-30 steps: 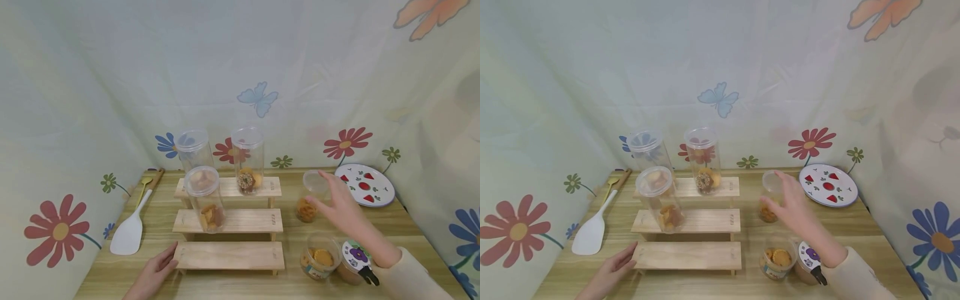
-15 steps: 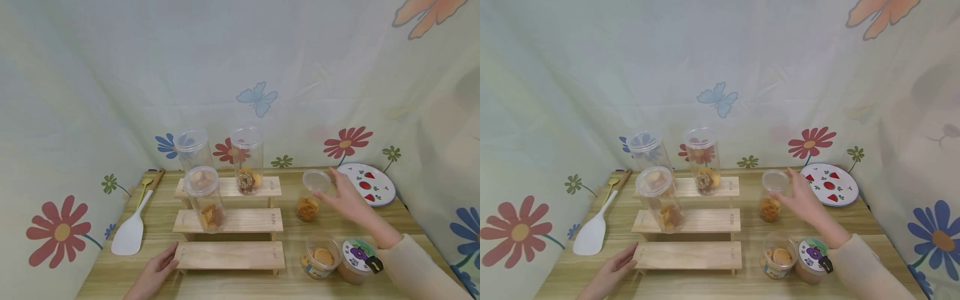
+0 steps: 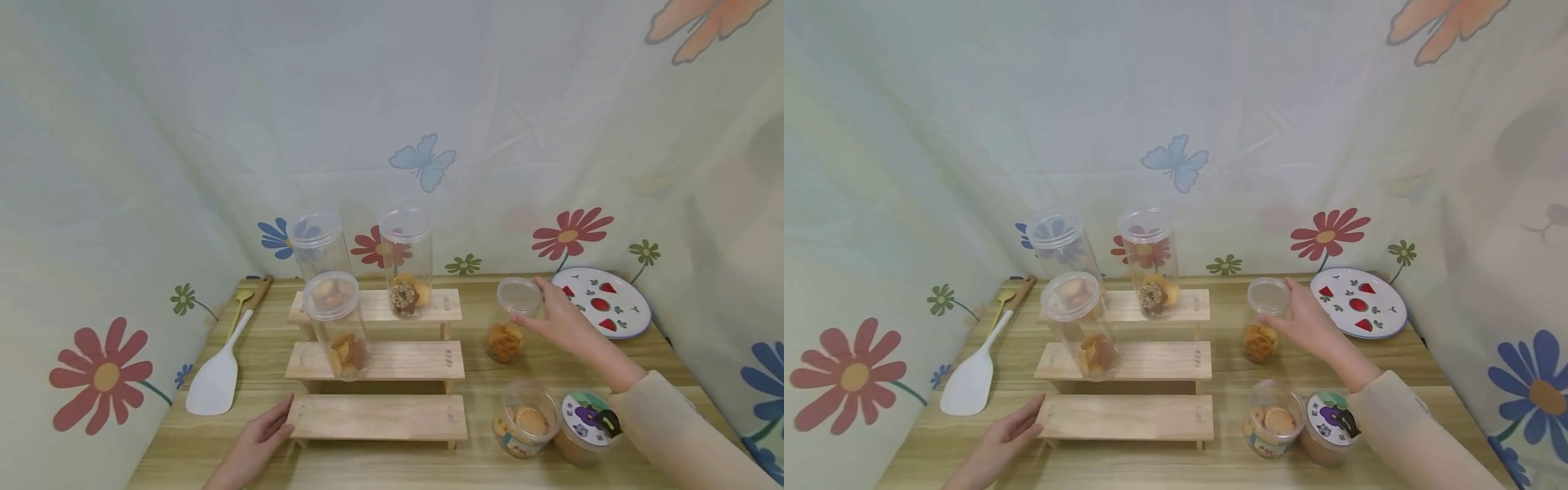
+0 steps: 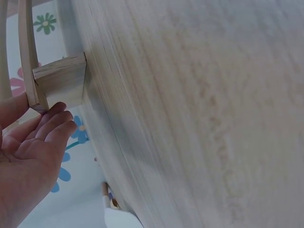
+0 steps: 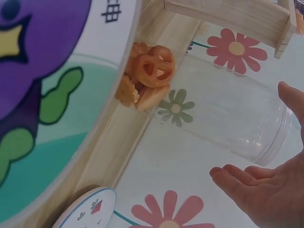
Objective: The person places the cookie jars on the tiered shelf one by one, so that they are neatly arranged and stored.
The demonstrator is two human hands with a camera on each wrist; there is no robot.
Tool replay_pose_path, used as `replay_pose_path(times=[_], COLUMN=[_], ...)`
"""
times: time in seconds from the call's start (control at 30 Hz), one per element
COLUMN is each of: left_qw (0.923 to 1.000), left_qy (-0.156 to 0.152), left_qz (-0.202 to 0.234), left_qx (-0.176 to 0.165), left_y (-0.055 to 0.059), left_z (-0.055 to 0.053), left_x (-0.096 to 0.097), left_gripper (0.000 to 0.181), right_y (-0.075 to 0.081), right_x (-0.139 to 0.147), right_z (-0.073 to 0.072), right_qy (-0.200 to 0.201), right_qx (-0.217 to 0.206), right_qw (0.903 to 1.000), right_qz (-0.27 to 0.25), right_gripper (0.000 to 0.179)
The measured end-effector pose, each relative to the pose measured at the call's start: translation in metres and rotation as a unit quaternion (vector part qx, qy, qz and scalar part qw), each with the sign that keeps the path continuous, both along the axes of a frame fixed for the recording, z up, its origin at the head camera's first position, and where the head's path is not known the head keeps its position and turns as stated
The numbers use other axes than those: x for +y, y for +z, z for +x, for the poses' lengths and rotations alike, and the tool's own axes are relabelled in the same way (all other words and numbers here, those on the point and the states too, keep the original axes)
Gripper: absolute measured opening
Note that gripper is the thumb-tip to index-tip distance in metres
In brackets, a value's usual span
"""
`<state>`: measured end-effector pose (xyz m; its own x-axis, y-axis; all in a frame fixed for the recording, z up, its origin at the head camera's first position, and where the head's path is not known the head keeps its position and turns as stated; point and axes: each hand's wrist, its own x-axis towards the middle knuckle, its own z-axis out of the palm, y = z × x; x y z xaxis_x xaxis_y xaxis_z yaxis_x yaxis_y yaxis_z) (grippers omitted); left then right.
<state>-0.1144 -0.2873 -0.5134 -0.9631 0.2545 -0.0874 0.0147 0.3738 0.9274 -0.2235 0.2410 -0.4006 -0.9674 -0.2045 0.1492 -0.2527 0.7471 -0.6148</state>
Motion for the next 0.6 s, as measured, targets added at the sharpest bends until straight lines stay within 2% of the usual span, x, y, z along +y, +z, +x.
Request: replay_pose_path(times=[0.2, 0.47, 0.6], left_qw=[0.9999, 1.0000, 1.0000], left_qy=[0.002, 0.008, 0.000], left_qz=[0.006, 0.006, 0.006], left_qx=[-0.009, 0.001, 0.007], left_y=[-0.0005, -0.0027, -0.0021], left_z=[-0.0002, -0.0013, -0.0002], left_x=[0.0016, 0.0006, -0.0005], left_gripper=[0.058, 0.058, 0.058], right_y=[-0.0029, -0.0068, -0.0079], right_x=[0.0028, 0.0053, 0.0048], right_z=[0.0003, -0.0025, -0.0014], right_qy=[0.000, 0.006, 0.006], right_qx=[-0.004, -0.007, -0.015], right_qw=[0.9999, 0.9997, 0.9993], right_qz=[-0.009, -0.021, -0.034], right_gripper=[0.085, 0.083, 0.081])
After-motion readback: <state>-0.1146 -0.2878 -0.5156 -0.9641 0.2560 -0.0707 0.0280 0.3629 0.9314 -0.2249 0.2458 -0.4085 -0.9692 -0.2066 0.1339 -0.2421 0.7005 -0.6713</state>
